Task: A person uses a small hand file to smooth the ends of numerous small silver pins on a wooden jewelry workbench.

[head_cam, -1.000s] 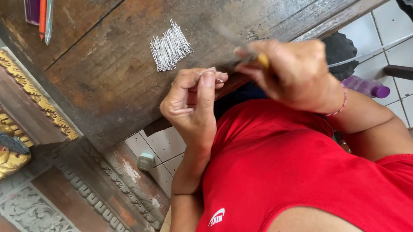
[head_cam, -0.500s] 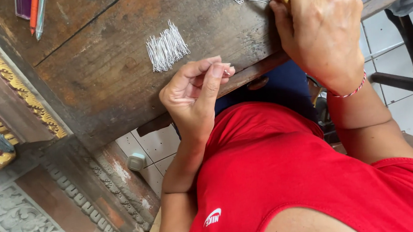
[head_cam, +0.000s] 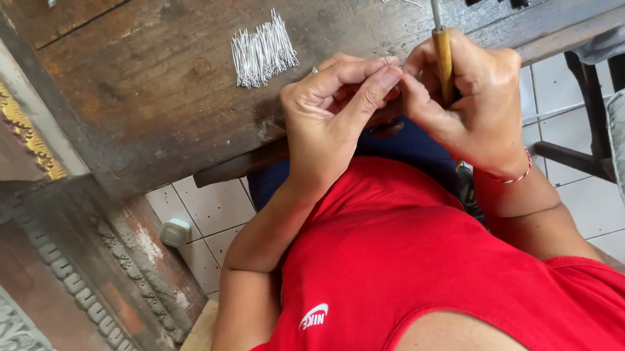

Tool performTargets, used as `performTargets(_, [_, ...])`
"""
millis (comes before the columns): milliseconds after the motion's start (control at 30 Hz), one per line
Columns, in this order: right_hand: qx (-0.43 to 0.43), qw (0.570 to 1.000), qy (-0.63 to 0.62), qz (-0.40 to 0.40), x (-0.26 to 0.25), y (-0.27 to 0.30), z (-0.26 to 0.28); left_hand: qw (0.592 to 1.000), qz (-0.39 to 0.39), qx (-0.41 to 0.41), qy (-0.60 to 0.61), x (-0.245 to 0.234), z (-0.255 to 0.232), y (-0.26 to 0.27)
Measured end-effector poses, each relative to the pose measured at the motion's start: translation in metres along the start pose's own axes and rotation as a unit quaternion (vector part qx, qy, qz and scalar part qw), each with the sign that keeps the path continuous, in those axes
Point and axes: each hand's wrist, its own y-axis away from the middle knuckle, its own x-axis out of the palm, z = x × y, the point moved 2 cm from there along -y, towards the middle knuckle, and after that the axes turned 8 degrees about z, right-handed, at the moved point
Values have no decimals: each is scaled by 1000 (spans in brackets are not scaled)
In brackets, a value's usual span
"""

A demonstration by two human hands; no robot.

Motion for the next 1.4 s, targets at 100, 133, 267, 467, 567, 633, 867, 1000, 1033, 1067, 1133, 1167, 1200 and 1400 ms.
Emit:
performTargets(100, [-21,1000,20,2,3,3,1,1000,-5,6,-28,-1,-6,1])
performTargets(133, [-24,1000,20,5,2,3,1,1000,-10,7,-28,-3,-7,1])
performTargets(267, [-44,998,5,34,-5,1,5,999,2,-26,41,-9,-11,5])
performTargets(467, [-113,987,29,114,-10,-12,4,987,28,-63,143,-12,-5,10])
performTargets(567, [-111,984,48,129,-9,-14,6,984,33,-64,162,-14,-4,12])
performTargets(633, [-103,985,43,130,-7,-14,5,983,34,-67,169,-16,-5,13])
performTargets(867, [-104,987,41,115,-3,-12,3,985,31,-77,152,-17,-3,11])
performTargets(1000, [-110,987,33,110,-2,-13,1,985,47,-70,148,-18,-4,11])
performTargets(1033, [-108,988,34,108,-2,-11,1,985,50,-70,148,-17,-4,13])
performTargets(1067, [-108,988,31,107,-1,-12,0,980,54,-81,172,-18,-2,13])
performTargets(1133, [-110,988,29,105,-1,-13,0,975,60,-91,195,-18,-1,12])
performTargets(1167, [-110,989,27,97,-1,-13,1,973,67,-92,203,-18,-1,13])
performTargets(1200, [-108,990,24,91,0,-12,1,970,74,-96,210,-18,0,15])
performTargets(1400, [-107,990,-28,87,-7,-11,3,993,31,-77,84,-20,-12,18])
